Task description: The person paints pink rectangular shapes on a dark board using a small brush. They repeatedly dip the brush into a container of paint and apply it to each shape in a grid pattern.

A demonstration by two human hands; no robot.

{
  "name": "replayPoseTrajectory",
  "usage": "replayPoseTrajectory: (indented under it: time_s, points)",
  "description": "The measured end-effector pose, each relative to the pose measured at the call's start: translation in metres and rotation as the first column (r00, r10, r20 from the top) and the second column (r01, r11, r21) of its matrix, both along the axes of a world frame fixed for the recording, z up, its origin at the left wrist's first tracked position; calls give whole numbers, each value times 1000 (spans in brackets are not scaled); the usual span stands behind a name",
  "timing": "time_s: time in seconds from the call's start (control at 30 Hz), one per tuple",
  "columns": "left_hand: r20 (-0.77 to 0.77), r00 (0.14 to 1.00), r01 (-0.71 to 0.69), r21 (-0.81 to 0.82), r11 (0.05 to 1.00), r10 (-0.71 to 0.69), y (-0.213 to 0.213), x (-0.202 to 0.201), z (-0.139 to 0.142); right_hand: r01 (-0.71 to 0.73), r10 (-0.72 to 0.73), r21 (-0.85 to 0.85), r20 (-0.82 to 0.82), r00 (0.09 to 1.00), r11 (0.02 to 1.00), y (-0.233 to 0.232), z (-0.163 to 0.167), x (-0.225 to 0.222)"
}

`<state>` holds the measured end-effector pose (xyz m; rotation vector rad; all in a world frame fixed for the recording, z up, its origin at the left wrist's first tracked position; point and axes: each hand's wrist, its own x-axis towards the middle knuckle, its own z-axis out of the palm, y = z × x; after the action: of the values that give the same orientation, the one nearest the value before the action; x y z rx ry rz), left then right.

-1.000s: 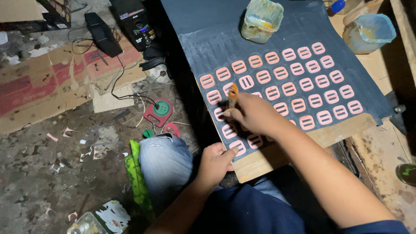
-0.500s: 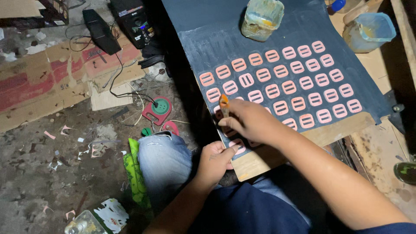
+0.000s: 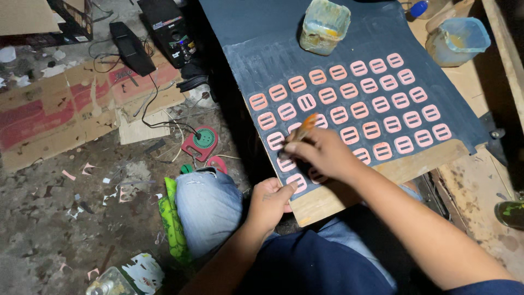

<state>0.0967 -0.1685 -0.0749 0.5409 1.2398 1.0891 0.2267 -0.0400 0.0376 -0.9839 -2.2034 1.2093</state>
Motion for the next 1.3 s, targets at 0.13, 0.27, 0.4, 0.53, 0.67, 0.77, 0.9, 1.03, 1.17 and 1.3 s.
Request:
replayPoseTrajectory:
  time_s: [0.13,0.27,0.4,0.53,0.67,0.77,0.9,1.03,1.17,1.3]
  points:
    - [72,997,-14,-13,1000,15,-1,0,1,117,-124,-146,-44,991,982,4,0,23]
    - [69,997,-43,39,998,40,-1,2,-4,-95,76,316,72,995,944,-15,-11,17]
    - [93,995,-28,37,999,24,-2,2,-6,-73,75,165,-8,997,984,-20,-15,7]
    - [56,998,-9,-5,1000,9,-2,1,-2,138,-133,20,-168,977,990,1,-6,7]
    - [107,994,-13,8,1000,12,-2,0,3,115,-115,118,-3,993,986,18,4,-1]
    - [46,999,8,-30,1000,-7,-1,0,5,65,-92,237,106,990,969,27,8,-16]
    - [133,991,2,21,1000,-5,-3,1,3,-48,-13,400,150,989,915,22,2,-34]
    - [89,996,12,44,999,-16,-1,1,1,-98,21,445,173,985,890,16,-9,-43]
    - [68,997,24,51,998,-28,1,1,2,217,-213,-55,57,975,975,22,-15,-41]
    - [157,988,0,31,1000,-5,2,1,5,237,-331,-406,-180,926,883,32,-10,-34]
